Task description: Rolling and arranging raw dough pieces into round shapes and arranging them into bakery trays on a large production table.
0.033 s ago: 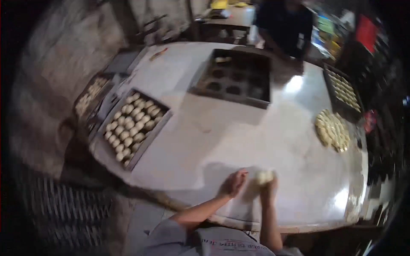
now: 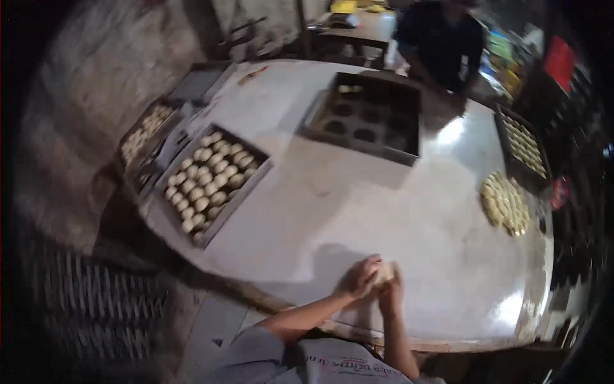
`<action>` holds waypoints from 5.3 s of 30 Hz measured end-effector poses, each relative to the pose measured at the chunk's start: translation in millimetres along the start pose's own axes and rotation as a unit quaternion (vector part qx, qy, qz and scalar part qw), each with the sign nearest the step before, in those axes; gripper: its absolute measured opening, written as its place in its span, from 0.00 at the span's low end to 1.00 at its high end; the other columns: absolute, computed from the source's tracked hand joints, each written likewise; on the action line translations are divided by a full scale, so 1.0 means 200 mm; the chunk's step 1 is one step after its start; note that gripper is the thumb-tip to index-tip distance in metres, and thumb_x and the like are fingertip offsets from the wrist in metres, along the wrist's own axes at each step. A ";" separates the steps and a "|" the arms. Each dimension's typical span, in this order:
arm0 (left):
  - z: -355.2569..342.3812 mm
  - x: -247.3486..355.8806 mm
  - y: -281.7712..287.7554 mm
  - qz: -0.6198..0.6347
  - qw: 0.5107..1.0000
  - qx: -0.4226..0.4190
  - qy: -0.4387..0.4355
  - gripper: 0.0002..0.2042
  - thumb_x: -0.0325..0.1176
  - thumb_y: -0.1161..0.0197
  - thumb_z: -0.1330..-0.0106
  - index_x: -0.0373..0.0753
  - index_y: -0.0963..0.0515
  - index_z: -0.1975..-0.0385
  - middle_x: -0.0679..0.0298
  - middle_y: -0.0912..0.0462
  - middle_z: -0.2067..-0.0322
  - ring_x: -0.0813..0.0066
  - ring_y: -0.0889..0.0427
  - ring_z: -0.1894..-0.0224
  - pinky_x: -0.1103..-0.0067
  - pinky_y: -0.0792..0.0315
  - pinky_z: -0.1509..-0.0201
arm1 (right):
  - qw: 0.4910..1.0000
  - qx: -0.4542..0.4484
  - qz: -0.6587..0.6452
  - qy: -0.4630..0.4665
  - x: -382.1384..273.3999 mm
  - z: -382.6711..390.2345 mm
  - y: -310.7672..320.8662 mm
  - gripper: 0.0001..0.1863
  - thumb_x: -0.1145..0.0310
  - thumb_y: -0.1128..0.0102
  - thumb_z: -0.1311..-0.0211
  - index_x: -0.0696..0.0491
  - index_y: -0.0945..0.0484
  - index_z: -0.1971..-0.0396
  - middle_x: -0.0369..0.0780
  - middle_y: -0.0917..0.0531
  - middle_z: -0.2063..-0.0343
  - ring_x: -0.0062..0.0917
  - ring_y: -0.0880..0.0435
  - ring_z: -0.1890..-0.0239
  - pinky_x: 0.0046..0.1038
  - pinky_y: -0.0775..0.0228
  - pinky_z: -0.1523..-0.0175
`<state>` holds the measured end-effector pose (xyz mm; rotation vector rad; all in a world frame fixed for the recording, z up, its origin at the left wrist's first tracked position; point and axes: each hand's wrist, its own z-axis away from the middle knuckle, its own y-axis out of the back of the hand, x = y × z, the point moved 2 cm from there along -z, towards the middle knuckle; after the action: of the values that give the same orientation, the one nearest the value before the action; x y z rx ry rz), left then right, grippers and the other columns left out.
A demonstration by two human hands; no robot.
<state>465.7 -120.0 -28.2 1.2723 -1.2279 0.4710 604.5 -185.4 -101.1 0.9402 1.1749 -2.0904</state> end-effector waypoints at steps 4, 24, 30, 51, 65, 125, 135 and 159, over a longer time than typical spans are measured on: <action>0.24 -0.15 0.24 0.024 0.995 -0.013 0.092 0.16 0.43 0.46 0.35 0.35 0.26 0.62 0.59 0.22 0.72 0.70 0.24 0.72 0.76 0.29 0.68 | 0.993 0.056 0.100 0.001 -0.05 0.23 -0.35 0.12 0.75 0.54 0.45 0.60 0.27 0.62 0.38 0.24 0.74 0.21 0.25 0.73 0.19 0.32 0.69; 0.01 -0.21 0.11 -0.228 0.950 0.207 0.059 0.04 0.26 0.40 0.57 0.38 0.30 0.86 0.55 0.25 0.78 0.55 0.28 0.74 0.64 0.35 0.69 | 0.626 0.188 0.693 0.306 -0.23 -0.10 -0.01 0.09 0.67 0.44 0.49 0.58 0.27 0.74 0.46 0.25 0.67 0.41 0.31 0.62 0.39 0.39 0.54; 0.56 -0.25 0.56 -0.326 0.927 0.179 -0.051 0.07 0.29 0.37 0.56 0.42 0.30 0.79 0.60 0.29 0.69 0.60 0.30 0.70 0.68 0.37 0.65 | 0.600 0.055 0.695 0.393 -0.30 0.29 0.43 0.10 0.73 0.42 0.54 0.55 0.27 0.68 0.48 0.28 0.66 0.40 0.31 0.60 0.40 0.39 0.54; 0.07 -0.53 0.54 -0.390 0.896 0.171 0.127 0.06 0.28 0.44 0.50 0.37 0.30 0.72 0.49 0.31 0.63 0.50 0.33 0.61 0.60 0.39 0.55 | 0.617 0.304 0.672 0.272 -0.61 -0.17 0.30 0.06 0.77 0.47 0.59 0.57 0.30 0.76 0.46 0.28 0.68 0.40 0.33 0.62 0.38 0.42 0.56; -1.55 -0.06 1.39 -0.030 0.950 0.261 -0.169 0.15 0.27 0.34 0.49 0.35 0.25 0.61 0.56 0.21 0.66 0.61 0.21 0.62 0.74 0.28 0.56 | 0.751 0.319 0.571 0.089 -0.16 0.42 -0.43 0.16 0.78 0.50 0.53 0.58 0.29 0.60 0.47 0.26 0.63 0.37 0.27 0.61 0.36 0.33 0.57; -0.62 0.05 -0.95 0.131 0.990 -0.053 -0.020 0.14 0.35 0.55 0.32 0.32 0.32 0.53 0.54 0.29 0.54 0.61 0.27 0.54 0.77 0.32 0.51 | 0.821 0.499 0.040 0.276 -0.91 -0.39 0.83 0.24 0.67 0.46 0.47 0.56 0.41 0.51 0.52 0.24 0.69 0.43 0.22 0.68 0.37 0.30 0.61; 0.02 -0.05 -0.23 0.022 0.998 -0.039 -0.048 0.18 0.41 0.45 0.37 0.30 0.27 0.60 0.52 0.23 0.65 0.63 0.24 0.63 0.73 0.29 0.55 | 0.933 0.288 0.108 0.186 -0.16 0.41 0.11 0.20 0.62 0.45 0.47 0.56 0.33 0.56 0.44 0.23 0.62 0.27 0.26 0.60 0.28 0.34 0.55; 0.17 -0.34 0.40 -0.445 0.889 0.104 -0.038 0.13 0.40 0.36 0.49 0.37 0.27 0.73 0.56 0.27 0.69 0.55 0.29 0.60 0.59 0.39 0.48 | 0.661 0.207 0.673 0.260 -0.67 0.41 0.80 0.10 0.70 0.43 0.60 0.53 0.25 0.73 0.47 0.24 0.70 0.41 0.28 0.60 0.40 0.38 0.53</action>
<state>360.2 -102.7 -55.9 1.8827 -0.5428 -0.1316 778.8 -313.9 -43.8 1.8854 -0.0844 -0.7817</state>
